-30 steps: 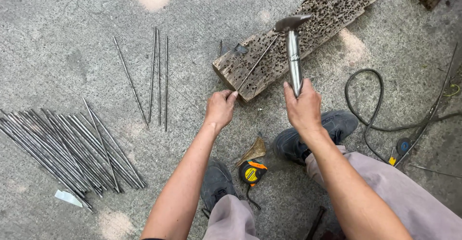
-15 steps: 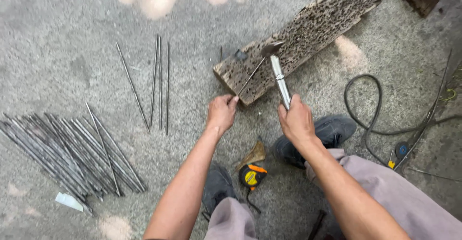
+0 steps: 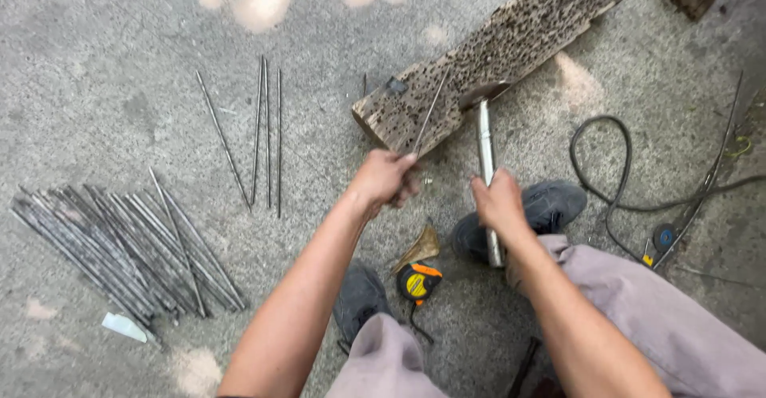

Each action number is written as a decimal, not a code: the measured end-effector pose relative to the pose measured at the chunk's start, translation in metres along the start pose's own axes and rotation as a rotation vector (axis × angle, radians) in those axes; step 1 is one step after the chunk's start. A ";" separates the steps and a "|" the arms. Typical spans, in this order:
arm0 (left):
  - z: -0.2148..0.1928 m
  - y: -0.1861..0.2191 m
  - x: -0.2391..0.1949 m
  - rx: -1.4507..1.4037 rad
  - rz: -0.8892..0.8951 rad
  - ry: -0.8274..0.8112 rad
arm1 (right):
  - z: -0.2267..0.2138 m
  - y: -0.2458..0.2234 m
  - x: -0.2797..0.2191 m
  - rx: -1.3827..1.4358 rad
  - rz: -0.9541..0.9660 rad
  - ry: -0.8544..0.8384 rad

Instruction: Straightening metal rods by hammering them against a wooden block on the floor

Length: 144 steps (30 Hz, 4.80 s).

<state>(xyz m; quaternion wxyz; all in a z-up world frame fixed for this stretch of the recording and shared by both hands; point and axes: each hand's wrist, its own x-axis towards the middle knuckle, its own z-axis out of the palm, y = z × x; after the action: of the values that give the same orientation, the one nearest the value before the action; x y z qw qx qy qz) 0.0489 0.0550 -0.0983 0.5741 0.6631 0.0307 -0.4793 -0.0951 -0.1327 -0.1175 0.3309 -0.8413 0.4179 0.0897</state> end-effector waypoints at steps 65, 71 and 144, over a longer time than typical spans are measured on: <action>-0.070 -0.055 -0.010 0.626 0.273 0.629 | 0.008 0.027 0.031 -0.072 -0.056 0.032; -0.134 -0.088 0.000 0.693 -0.034 0.875 | 0.001 0.018 0.020 -0.046 -0.030 -0.021; -0.054 -0.061 0.023 0.289 0.256 0.183 | 0.000 0.022 0.019 0.304 0.017 -0.067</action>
<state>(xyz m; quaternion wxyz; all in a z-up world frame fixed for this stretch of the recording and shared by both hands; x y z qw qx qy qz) 0.0576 0.1064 -0.1648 0.5241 0.7777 -0.0706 -0.3398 -0.0996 -0.1547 -0.1361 0.4673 -0.7747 0.4223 0.0560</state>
